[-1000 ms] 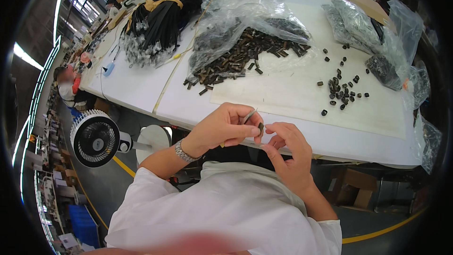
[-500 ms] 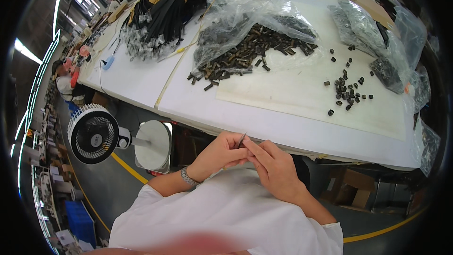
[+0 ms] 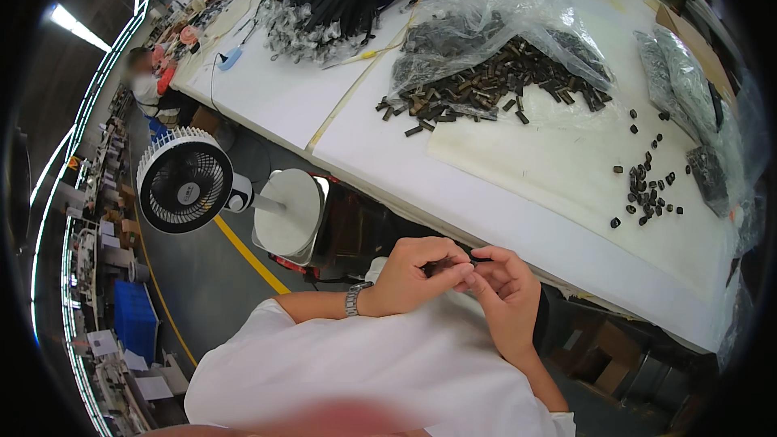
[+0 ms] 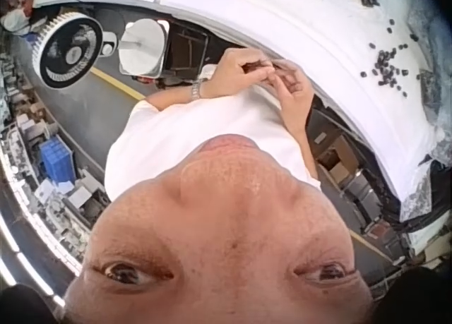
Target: Assembling small metal components using tweezers at a workshop station.
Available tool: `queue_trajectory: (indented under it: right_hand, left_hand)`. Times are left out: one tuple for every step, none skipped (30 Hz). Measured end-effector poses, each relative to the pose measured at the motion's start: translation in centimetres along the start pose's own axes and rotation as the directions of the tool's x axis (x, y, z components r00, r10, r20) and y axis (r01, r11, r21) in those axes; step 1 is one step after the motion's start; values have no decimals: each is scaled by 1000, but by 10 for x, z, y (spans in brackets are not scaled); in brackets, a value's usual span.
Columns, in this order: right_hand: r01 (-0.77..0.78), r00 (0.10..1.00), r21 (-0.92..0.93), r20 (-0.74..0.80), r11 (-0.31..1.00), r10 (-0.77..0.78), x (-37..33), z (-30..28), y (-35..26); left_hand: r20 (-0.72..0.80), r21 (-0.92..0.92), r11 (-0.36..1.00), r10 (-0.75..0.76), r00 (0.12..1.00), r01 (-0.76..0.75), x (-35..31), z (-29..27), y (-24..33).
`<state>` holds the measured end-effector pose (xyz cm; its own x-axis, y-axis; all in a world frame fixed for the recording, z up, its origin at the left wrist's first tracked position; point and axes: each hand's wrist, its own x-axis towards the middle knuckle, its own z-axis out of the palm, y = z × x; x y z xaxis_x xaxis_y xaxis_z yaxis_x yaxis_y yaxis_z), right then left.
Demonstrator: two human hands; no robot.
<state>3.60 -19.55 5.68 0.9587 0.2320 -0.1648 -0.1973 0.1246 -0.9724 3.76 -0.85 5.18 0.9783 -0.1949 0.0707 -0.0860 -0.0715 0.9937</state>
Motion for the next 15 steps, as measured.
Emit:
queue_trajectory:
  right_hand:
    - [-26,1000,98,16,995,25,-2,0,4]
    - [-51,998,194,35,980,45,-4,0,7]
    - [-42,999,196,20,980,39,-6,0,10]
    - [-63,998,231,39,971,55,-7,0,12]
    - [-101,995,272,49,957,92,-7,-3,16]
    - [-112,994,281,24,953,110,-8,-5,19]
    - [-106,994,262,30,959,102,-8,-7,21]
    - [-102,995,237,33,966,97,-9,-9,22]
    - [-132,991,243,9,961,134,-8,-10,20]
    - [-109,994,186,16,977,108,-8,-9,16]
    - [-104,994,133,26,986,102,-13,-9,13]
    - [-133,989,59,70,989,129,-18,-10,7]
    - [-157,980,-14,121,988,157,-19,-11,2]
    - [-186,974,-30,125,982,188,-23,-10,-3]
    - [-192,970,-53,139,980,197,-20,-12,-4]
  left_hand:
    - [14,0,1000,3,1000,-3,-3,2,-1]
    - [-16,-10,1000,17,1000,-17,-7,4,-1]
    - [-45,-20,999,32,998,-33,-9,5,-1]
    - [-30,-22,999,37,999,-37,-11,5,1]
    - [-32,-56,998,-20,999,18,-10,7,1]
    - [-31,-90,993,-81,996,77,-9,8,2]
    - [-5,-98,990,-105,994,104,-7,6,2]
    - [5,56,997,-61,998,61,-3,1,2]
    - [20,203,979,-25,999,20,-1,-1,1]
    - [2,190,981,-24,1000,23,0,0,1]
    - [42,244,970,-6,999,-4,1,-4,1]
    - [91,281,960,-42,995,15,-1,-8,8]
    - [97,311,950,-28,995,-4,-3,-8,12]
    - [131,297,955,-57,990,16,-3,-10,12]
    - [186,294,955,-97,978,39,1,-12,14]
